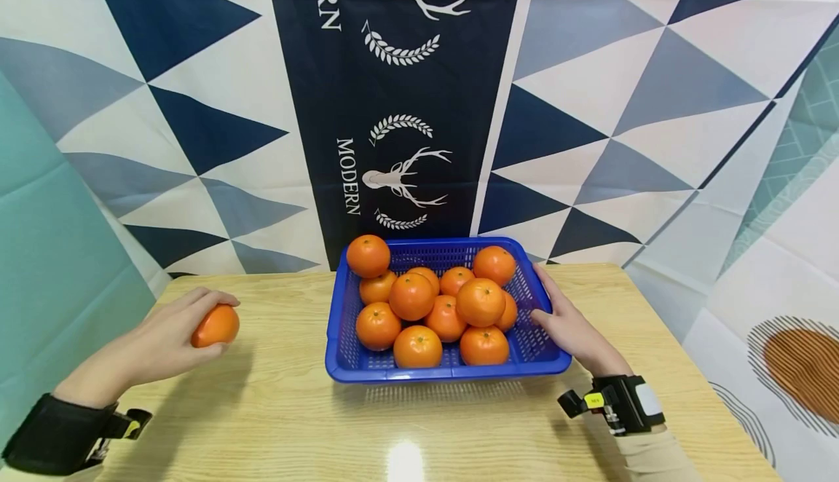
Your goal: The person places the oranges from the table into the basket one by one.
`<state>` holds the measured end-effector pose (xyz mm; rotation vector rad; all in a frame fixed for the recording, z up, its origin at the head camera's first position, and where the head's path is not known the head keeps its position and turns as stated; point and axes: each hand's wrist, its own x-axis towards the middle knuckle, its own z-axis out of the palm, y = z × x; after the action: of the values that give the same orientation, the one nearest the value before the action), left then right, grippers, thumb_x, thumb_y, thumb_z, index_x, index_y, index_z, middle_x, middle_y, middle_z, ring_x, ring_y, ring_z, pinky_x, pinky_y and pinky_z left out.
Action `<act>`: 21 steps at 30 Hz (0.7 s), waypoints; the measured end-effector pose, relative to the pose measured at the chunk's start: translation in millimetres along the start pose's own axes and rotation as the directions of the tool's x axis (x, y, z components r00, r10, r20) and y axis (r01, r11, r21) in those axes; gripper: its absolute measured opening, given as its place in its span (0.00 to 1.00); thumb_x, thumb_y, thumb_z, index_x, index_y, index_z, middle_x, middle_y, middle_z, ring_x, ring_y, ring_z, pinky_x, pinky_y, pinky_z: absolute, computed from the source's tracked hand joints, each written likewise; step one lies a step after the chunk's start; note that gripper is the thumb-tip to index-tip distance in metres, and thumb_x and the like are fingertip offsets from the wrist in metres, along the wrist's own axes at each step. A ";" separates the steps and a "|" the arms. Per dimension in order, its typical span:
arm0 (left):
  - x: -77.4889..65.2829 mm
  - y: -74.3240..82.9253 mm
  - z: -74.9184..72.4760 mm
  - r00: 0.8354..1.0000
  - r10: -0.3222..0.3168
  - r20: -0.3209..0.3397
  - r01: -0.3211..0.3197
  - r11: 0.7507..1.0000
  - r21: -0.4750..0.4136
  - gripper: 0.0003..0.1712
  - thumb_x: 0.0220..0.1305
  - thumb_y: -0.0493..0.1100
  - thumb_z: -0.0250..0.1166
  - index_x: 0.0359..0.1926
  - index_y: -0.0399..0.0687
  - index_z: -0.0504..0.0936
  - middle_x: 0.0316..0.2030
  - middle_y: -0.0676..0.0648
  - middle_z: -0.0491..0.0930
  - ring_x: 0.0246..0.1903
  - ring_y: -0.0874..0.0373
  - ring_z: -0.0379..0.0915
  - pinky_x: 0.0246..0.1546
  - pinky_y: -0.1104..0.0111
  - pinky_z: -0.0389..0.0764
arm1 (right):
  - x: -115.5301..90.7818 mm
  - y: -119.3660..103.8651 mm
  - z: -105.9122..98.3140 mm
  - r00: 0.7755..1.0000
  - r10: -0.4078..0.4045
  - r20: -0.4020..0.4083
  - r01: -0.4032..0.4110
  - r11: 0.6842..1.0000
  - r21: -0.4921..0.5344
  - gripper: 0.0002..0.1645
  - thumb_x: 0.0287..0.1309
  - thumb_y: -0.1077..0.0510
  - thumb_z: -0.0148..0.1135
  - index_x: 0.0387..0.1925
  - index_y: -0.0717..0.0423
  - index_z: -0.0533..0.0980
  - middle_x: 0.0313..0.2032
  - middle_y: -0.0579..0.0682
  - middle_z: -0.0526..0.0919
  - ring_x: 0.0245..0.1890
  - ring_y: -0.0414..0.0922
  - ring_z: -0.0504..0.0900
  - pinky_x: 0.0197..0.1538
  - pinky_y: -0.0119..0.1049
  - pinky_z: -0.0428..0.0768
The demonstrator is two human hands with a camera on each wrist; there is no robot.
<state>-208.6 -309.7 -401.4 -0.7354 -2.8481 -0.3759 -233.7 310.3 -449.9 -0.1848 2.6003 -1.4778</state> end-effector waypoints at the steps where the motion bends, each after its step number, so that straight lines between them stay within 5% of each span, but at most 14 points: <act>1: 2.1 1.6 -0.2 1.000 0.002 0.002 -0.002 1.000 -0.001 0.32 0.58 0.45 0.80 0.63 0.49 0.82 0.55 0.44 0.85 0.43 0.57 0.78 0.38 0.63 0.81 | 0.6 -0.3 -0.5 1.000 0.000 0.001 0.000 1.000 0.001 0.59 0.78 0.67 0.50 0.93 0.47 0.27 0.91 0.73 0.34 0.86 0.81 0.51 0.81 0.85 0.56; 21: 58.6 62.0 -10.7 0.984 0.161 0.073 -0.159 0.987 -0.030 0.28 0.64 0.49 0.77 0.64 0.55 0.83 0.54 0.51 0.82 0.43 0.62 0.76 0.43 0.63 0.84 | 13.7 -1.4 -6.8 1.000 0.015 0.016 -0.015 1.000 -0.007 0.60 0.77 0.67 0.50 0.93 0.46 0.26 0.91 0.72 0.34 0.86 0.81 0.51 0.82 0.84 0.56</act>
<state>-227.4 -233.9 -365.4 -0.9959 -2.8315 -0.3655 -248.4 313.0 -446.1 -0.1764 2.5891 -1.4568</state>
